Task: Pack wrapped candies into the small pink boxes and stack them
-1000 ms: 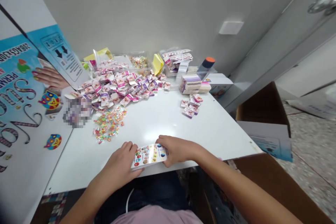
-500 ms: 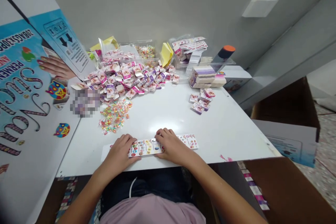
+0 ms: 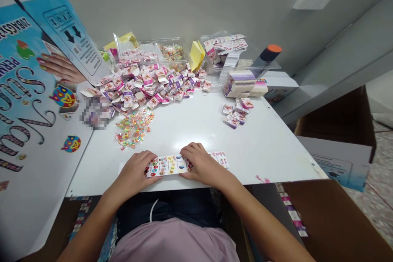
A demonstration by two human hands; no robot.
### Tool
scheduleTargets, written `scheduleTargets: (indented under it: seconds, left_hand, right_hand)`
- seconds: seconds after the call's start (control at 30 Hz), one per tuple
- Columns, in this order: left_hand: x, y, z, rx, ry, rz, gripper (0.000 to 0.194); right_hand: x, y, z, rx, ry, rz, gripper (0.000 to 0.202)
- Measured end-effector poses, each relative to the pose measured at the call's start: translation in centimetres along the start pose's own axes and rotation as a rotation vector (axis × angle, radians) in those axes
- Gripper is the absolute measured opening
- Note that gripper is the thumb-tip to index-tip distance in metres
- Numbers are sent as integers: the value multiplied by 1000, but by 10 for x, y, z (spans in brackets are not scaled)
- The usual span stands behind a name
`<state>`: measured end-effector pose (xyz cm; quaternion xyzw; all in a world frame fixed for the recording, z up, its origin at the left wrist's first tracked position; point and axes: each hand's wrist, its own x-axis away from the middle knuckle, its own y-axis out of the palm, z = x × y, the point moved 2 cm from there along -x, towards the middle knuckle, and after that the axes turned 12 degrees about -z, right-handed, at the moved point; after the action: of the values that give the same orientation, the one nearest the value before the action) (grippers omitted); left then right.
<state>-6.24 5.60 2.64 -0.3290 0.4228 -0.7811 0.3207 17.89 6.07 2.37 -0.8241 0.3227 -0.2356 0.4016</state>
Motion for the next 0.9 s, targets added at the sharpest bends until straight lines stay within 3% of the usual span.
scheduleTargets:
  seconds: [0.23,0.4,0.5,0.6,0.73,0.9]
  left_hand:
    - [17,-29,5,274,115,80,46]
    - [24,-54,16,423,158,203,51]
    - [9,-58,24,484,193,325,55]
    - [-20,-55,31,527,231,440,57]
    - [-56,-56,37,419,275,459,56]
    - [-59,-66,50,461,333,459,83]
  right_hand:
    - [12,-22,-16,-253,-111,219,49]
    - [12,-38,-29,-442,-187,496,54]
    - [0,-48,-34,-618,-187,651,50]
    - [-18,-62,-36,-790,-176,801,50]
    - [-37,-78,-34,-833,-141,912,50]
    - [-42,-79,-31,-856,-116,950,49]
